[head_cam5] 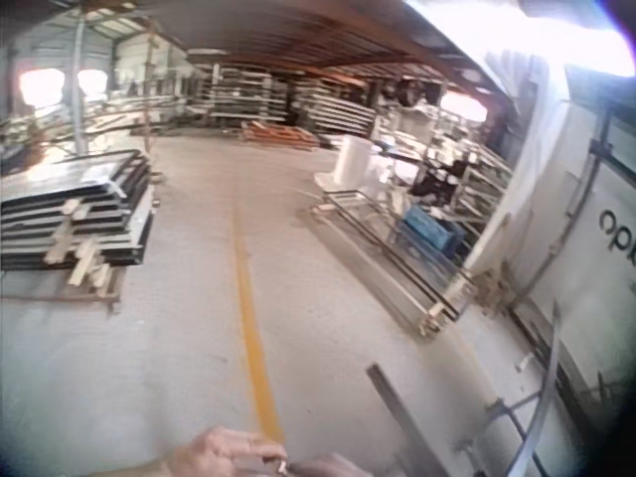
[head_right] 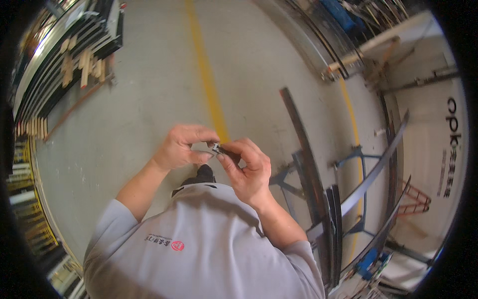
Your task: The person drills holes into metal frame pieces using a power drill, secures several components together with screws and a screwdriver, assembles a small blue metal bracket by hand, and picks up a hand grinder at a workbench.
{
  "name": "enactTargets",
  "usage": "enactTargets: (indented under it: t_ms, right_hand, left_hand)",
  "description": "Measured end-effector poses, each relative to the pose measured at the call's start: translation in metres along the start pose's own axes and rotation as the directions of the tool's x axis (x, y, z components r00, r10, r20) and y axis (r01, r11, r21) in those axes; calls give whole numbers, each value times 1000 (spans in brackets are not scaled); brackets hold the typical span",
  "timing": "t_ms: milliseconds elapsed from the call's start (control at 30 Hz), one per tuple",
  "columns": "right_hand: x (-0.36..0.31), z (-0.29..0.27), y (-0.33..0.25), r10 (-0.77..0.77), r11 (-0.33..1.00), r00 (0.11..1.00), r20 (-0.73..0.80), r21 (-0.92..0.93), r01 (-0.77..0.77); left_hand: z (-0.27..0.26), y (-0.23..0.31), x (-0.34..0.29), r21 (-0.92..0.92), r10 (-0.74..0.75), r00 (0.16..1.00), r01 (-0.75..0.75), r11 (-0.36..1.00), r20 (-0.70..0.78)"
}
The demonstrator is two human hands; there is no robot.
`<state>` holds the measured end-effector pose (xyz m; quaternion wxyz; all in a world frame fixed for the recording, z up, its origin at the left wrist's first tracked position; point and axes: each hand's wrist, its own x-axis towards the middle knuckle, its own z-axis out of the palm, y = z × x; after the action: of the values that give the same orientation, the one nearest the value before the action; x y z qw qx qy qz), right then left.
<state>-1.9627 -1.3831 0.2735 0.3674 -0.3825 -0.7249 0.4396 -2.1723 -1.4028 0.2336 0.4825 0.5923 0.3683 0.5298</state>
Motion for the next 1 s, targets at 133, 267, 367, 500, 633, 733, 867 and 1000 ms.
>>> enactTargets:
  t_ms: [133,267,367,500,633,733,867,1000]
  right_hand:
    - [66,80,-10,-50,997,995,92,68,44]
    - [131,146,-18,-51,994,978,204,102,31]
    - [182,188,-21,-21,996,963,270,86,-2]
    - [266,239,-9,88,985,945,315,116,-130]
    - [377,286,17,188,934,907,377,218,-284]
    - [474,318,36,183,908,876,447,263,-325]
    - [594,355,45,191,844,837,513,349,-406]
    - [714,398,48,223,832,834,504,348,-433]
  left_hand:
    - [-80,-4,-26,-185,-119,975,84,979,-185]
    - [-143,-28,-39,-595,-299,901,58,801,-314]
    - [-190,-45,-23,-791,-241,914,-123,599,-325]
    - [-257,-73,11,-914,-345,888,-169,368,-303]
    - [-343,-106,68,-930,-423,859,-148,336,-290]
    - [-420,-116,125,-929,-491,820,-125,348,-294]
    - [-514,-120,201,-948,-546,794,-114,298,-267]
    - [-615,-133,273,-960,-621,750,-69,270,-228]
